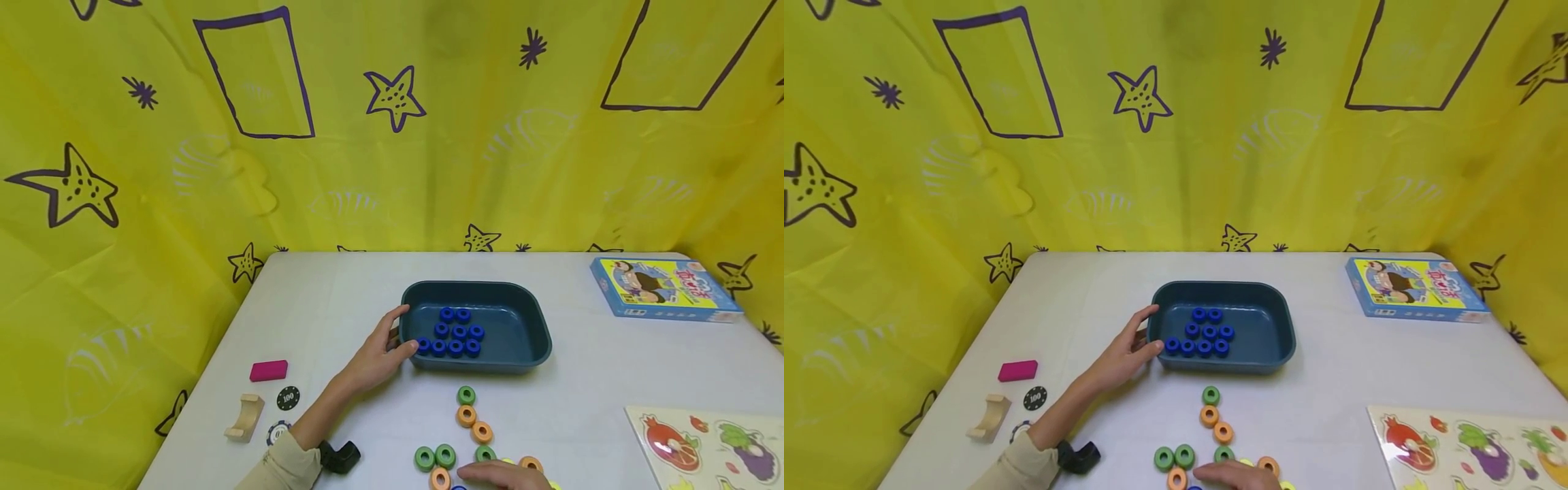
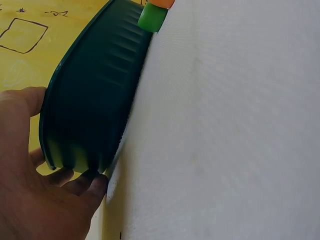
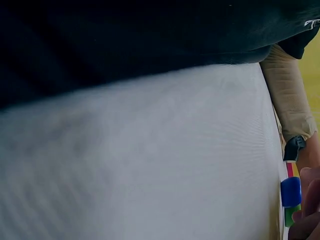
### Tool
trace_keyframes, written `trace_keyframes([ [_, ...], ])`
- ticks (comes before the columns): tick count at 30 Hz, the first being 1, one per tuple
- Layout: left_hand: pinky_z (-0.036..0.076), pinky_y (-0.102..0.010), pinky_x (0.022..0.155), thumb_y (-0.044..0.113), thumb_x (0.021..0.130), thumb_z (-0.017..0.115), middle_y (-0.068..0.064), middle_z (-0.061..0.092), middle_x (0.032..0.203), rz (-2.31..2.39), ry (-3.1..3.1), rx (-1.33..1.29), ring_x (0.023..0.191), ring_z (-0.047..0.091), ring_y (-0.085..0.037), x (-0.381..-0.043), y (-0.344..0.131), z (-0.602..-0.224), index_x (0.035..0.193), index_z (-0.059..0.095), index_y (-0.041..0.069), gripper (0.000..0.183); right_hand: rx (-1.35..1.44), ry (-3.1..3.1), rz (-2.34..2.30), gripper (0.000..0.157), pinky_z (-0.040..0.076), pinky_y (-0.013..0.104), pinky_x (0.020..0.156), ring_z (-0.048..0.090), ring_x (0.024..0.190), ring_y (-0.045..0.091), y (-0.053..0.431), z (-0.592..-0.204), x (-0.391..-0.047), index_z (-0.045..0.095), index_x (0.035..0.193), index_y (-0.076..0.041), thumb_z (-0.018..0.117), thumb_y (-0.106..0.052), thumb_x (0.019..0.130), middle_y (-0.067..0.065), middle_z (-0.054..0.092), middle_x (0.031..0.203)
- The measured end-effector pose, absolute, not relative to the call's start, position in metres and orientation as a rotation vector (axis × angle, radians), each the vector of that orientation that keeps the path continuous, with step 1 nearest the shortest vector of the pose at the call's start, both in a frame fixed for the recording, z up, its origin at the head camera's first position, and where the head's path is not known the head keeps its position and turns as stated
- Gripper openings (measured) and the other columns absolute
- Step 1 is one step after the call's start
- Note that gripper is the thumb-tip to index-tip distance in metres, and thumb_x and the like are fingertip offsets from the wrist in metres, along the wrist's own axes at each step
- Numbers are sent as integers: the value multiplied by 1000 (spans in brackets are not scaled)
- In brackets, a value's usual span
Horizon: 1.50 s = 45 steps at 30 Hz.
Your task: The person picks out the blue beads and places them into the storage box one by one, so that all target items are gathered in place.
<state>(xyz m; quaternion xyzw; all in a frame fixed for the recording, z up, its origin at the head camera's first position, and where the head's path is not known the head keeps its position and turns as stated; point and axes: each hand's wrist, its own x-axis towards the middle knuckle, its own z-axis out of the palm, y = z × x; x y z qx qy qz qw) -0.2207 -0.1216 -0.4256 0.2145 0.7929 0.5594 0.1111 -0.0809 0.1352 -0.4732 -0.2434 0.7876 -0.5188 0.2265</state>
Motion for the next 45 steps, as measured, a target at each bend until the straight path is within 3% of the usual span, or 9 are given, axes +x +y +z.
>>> trace_keyframes([
  [6, 36, -43, 99, 24, 95, 55, -20, 25, 146, 1633, 2334, 616, 129, 35, -34, -220, -122, -427, 147, 20, 22, 63, -597, 2117, -1500, 26, 47, 21, 79, 56, 97, 2, 130, -475, -78, 66, 114, -13, 60, -24, 91, -9, 63, 107],
  [17, 37, -43, 98, 25, 95, 55, -21, 29, 145, 1632, 2330, 609, 127, 38, -33, -222, -121, -427, 147, 20, 25, 62, -734, 2151, -1582, 21, 48, 22, 73, 58, 90, 3, 129, -479, -77, 68, 109, -10, 60, -17, 91, -10, 65, 101],
  [20, 37, -43, 98, 25, 95, 55, -21, 29, 145, 1633, 2327, 614, 127, 38, -34, -222, -121, -427, 147, 19, 25, 63, -656, 2170, -1540, 24, 46, 18, 62, 55, 75, -1, 132, -468, -78, 69, 109, -9, 64, -19, 88, -13, 62, 87],
  [24, 37, -44, 98, 25, 95, 55, -21, 27, 146, 1631, 2334, 618, 128, 37, -34, -222, -121, -426, 146, 20, 25, 63, -460, 2244, -1488, 29, 35, 19, 46, 44, 54, 1, 132, -438, -81, 69, 108, -12, 71, -23, 82, -8, 53, 70],
  [28, 36, -46, 98, 23, 95, 55, -21, 25, 146, 1634, 2338, 629, 128, 35, -35, -221, -121, -425, 147, 20, 23, 63, -381, 2382, -1437, 39, 37, 21, 44, 48, 53, 8, 130, -405, -91, 68, 110, -18, 75, -37, 76, -3, 59, 79],
  [34, 37, -45, 98, 23, 95, 55, -21, 26, 146, 1637, 2325, 629, 128, 36, -34, -222, -121, -426, 147, 20, 22, 63, -345, 2620, -1374, 37, 37, 23, 42, 48, 53, 13, 135, -370, -127, 68, 106, -28, 75, -42, 74, -2, 55, 65],
  [43, 37, -44, 98, 23, 95, 55, -22, 27, 145, 1646, 2312, 627, 128, 36, -35, -222, -122, -427, 148, 18, 16, 65, -477, 2796, -1382, 34, 32, 27, 39, 42, 47, 18, 163, -379, -221, 69, 108, -22, 74, -37, 78, 3, 46, 54],
  [45, 37, -44, 98, 23, 95, 55, -22, 26, 146, 1648, 2315, 626, 128, 36, -35, -222, -122, -427, 148, 19, 18, 64, -475, 2793, -1363, 34, 36, 28, 43, 47, 51, 20, 167, -387, -237, 69, 109, -19, 74, -34, 79, 6, 52, 58],
])
